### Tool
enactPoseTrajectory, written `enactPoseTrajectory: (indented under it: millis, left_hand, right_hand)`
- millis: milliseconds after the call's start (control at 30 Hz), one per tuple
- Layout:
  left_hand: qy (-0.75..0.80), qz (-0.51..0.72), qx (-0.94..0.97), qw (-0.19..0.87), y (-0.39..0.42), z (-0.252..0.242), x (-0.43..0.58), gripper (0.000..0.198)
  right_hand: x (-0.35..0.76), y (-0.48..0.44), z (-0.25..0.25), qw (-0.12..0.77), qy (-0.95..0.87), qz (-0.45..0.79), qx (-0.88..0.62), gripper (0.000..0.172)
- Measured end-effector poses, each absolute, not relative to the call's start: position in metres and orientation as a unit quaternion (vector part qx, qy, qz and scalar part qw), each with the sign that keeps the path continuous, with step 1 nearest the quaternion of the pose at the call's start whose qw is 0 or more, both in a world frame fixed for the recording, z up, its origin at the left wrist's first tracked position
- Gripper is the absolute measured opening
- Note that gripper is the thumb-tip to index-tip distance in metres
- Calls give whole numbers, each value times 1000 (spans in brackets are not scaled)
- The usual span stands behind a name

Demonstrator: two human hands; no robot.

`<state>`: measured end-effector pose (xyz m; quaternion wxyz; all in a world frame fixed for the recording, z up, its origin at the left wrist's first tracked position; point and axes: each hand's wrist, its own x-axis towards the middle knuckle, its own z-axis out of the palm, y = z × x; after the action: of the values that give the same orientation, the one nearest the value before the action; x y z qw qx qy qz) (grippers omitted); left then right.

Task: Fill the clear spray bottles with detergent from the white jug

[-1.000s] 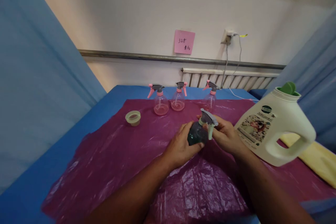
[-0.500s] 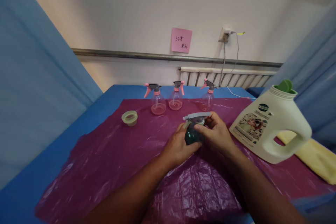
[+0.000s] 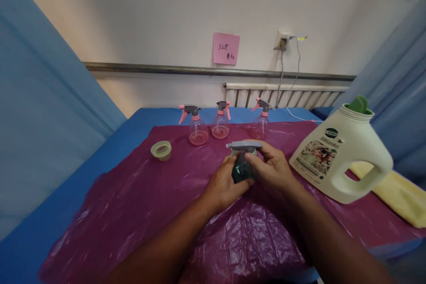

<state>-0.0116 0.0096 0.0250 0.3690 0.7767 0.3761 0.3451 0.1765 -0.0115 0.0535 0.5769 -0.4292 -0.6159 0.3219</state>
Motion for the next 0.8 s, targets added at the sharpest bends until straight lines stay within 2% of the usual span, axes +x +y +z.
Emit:
enactPoseTrajectory:
  millis: [100,200,267,467,800]
  left_hand:
    - [379,352,775,362,9,25,-11,78]
    - [367,342,784,366,9,30,-11,63]
    - [365,340,784,369,8,34,-11,60]
    - [374,341,782,365,8,32,-11,79]
    - [376,351,779,360,10,18,-12,80]
  right_hand:
    - [180,-12,50,577,-610,330,-432,28]
    - [183,-15,48,567,-614,345,-427,28]
    - [183,-17,49,562,-615,353,-426,27]
    - [183,-15,47,565,-606,357,-431,29]
    - [183,-11,34,594,-569,318,-472,33]
